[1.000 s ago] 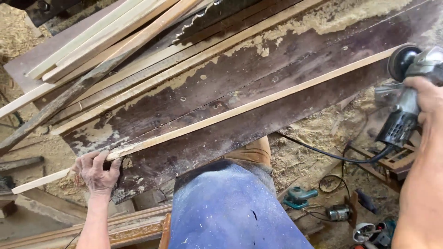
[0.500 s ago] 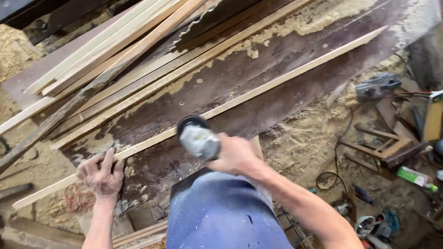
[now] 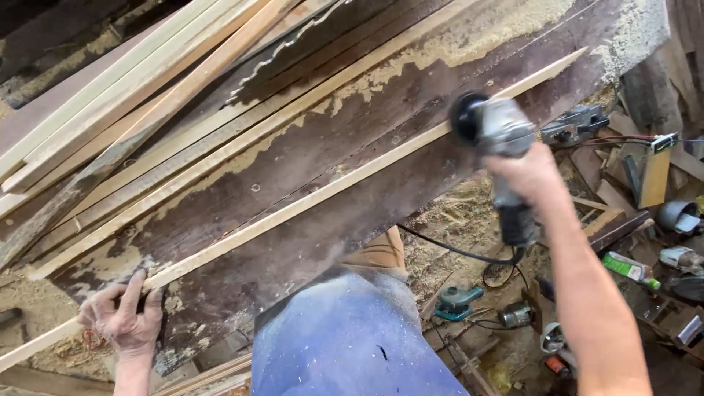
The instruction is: Sanding thin wooden strips using a handheld power sander on a workbench in a workshop.
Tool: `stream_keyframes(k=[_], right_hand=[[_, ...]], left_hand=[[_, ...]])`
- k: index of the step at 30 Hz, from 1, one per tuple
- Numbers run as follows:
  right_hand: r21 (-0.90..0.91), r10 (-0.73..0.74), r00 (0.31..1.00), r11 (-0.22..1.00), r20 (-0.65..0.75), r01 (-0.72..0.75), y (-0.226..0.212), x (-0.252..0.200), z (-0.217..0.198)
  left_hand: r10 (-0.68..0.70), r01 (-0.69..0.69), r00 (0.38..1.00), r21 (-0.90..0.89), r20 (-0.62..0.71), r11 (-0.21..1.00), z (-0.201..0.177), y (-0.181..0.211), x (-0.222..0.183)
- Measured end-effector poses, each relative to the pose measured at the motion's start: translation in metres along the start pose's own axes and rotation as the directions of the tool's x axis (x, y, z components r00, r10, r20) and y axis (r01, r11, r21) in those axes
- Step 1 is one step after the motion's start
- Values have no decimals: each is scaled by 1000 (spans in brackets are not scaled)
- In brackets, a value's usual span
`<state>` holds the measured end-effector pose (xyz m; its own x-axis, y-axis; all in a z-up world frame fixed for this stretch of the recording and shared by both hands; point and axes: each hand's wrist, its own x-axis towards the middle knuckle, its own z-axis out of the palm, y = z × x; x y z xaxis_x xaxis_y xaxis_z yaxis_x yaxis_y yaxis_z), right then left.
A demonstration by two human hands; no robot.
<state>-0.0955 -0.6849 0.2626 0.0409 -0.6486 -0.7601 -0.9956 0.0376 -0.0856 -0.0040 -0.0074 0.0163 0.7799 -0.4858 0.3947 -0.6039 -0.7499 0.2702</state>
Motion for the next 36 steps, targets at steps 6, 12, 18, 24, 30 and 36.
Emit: stream_keyframes(k=[6,12,18,24,30,36], right_hand=[[292,5,984,955,-179,48,36,107,-84],[49,-47,989,997,-139,54,25,74,-53],[-77,-74,987,993,145,86,-31,-75,69],[-463,-365,867,738,338,491,-22,-137,227],[-361,-586,650,543,485,758,-25,-184,309],[-334,-599,598,501,532,798,-16,-203,296]], left_hand=[[-8,4,998,55,66,998,-4,-1,-4],[48,-49,999,26,1,998,2,-4,-1],[33,-34,996,-18,-81,999,12,-3,1],[-43,42,999,-41,-5,998,-11,13,20],[85,-84,996,62,-18,995,-10,1,25],[189,-189,975,-4,117,982,-11,-29,26]])
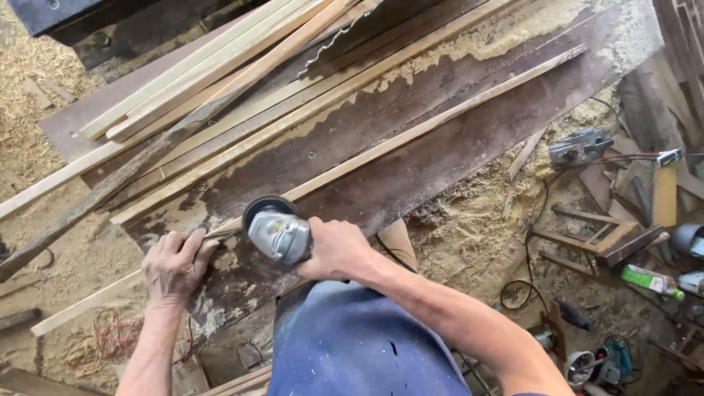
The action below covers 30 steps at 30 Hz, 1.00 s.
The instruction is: Sanding thin wooden strips using a handheld power sander on a workbench in a workshop.
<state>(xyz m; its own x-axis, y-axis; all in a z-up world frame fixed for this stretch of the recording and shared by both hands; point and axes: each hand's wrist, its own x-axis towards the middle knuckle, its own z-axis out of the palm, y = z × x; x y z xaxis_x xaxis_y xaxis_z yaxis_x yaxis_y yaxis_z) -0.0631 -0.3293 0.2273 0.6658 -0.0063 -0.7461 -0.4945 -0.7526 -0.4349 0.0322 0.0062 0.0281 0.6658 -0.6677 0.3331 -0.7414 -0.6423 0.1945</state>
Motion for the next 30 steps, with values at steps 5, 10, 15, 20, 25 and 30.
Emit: stream_keyframes(k=[5,10,15,20,25,30], right_hand=[[244,312,950,919,31,-310,38,-19,-65],[522,594,804,679,24,-517,118,-45,-151],[677,743,666,524,-66,-517,224,-55,-210],[755,827,539,453,-159,-474,325,-52,-254],[704,800,543,538,-255,-464,339,-56,-254],[536,723,673,635,-157,-557,226,-59,-207]], left_hand=[[21,-27,997,82,69,996,-14,5,5],[31,-43,994,114,106,993,-11,3,4],[23,-34,992,86,127,996,-8,-2,-5],[-12,-1,986,81,164,997,-9,0,-9],[-27,13,976,68,217,998,-12,-2,-8],[-60,36,955,87,291,996,-16,-6,0]])
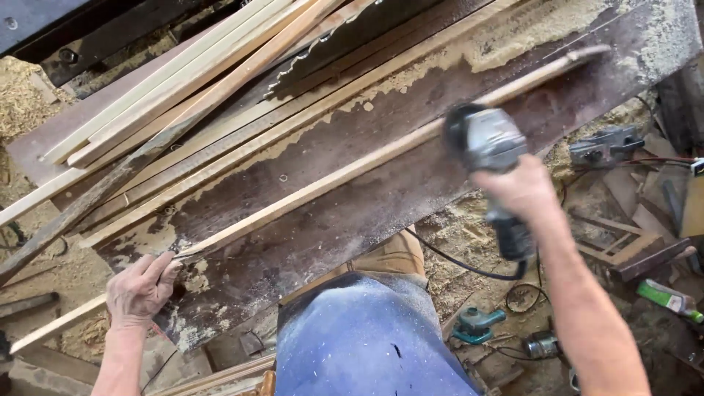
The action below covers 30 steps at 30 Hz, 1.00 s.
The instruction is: Sanding thin wooden strips using a handheld power sander on a workbench in a workshop.
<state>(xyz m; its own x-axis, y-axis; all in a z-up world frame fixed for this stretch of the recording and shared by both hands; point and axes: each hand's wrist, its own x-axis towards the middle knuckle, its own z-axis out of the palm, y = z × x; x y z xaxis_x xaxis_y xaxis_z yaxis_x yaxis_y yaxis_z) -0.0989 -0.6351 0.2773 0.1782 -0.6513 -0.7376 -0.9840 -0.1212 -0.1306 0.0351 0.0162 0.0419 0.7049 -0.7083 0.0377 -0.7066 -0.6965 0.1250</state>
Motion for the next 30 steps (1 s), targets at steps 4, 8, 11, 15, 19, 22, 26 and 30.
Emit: stream_keyframes(k=[4,8,11,15,19,22,26,30], right_hand=[[106,-52,975,994,216,29,-33,-69,67],[-163,-270,826,905,495,393,-36,-91,131],[-161,-398,745,818,535,552,-44,-99,152],[-133,-334,772,872,541,471,-57,-90,127],[-79,-204,873,961,443,264,-57,-70,58],[-13,10,962,1000,272,-6,-39,-26,4],[168,39,999,985,-36,-32,19,57,-43],[269,16,997,963,-81,6,21,38,-44]], left_hand=[[-6,6,999,-8,49,1000,1,7,3],[-16,15,999,12,47,1000,7,12,5],[-18,18,999,16,28,1000,-3,20,2],[-24,24,1000,26,-8,999,2,17,-15],[-65,66,997,-6,37,998,3,0,-59],[-95,95,994,4,49,995,1,-8,-85],[-143,141,986,22,89,990,-9,-2,-104],[-273,298,873,0,404,954,-3,-4,-103]])
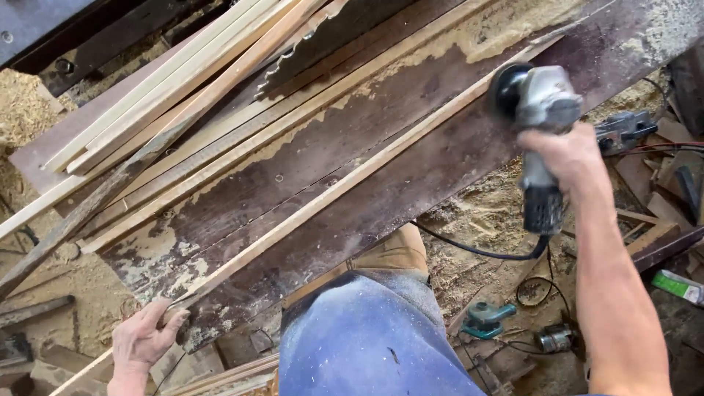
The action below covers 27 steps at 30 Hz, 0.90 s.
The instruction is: Sanding thin wooden strips using a handheld power sander on a workbench in a workshop.
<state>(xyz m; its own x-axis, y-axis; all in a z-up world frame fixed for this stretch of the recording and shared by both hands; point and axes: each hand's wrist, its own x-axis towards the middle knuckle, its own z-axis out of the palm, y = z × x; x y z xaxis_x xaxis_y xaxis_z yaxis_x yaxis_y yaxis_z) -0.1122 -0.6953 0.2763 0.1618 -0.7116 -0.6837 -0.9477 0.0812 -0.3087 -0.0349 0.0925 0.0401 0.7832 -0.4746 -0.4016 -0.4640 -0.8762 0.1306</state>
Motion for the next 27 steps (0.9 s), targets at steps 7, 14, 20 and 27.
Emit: stream_keyframes(k=[7,14,20,27], right_hand=[[-184,51,900,982,432,33,-25,-144,110],[-323,-177,553,653,814,685,10,-172,197],[-364,-25,839,894,543,262,-22,-119,102],[-25,107,994,994,8,-106,-24,35,-23]], left_hand=[[-279,390,730,-45,625,920,-102,97,45],[-246,295,788,4,565,955,-76,85,35],[-259,273,833,43,489,961,-52,69,30],[-306,299,834,90,460,950,-34,54,22]])
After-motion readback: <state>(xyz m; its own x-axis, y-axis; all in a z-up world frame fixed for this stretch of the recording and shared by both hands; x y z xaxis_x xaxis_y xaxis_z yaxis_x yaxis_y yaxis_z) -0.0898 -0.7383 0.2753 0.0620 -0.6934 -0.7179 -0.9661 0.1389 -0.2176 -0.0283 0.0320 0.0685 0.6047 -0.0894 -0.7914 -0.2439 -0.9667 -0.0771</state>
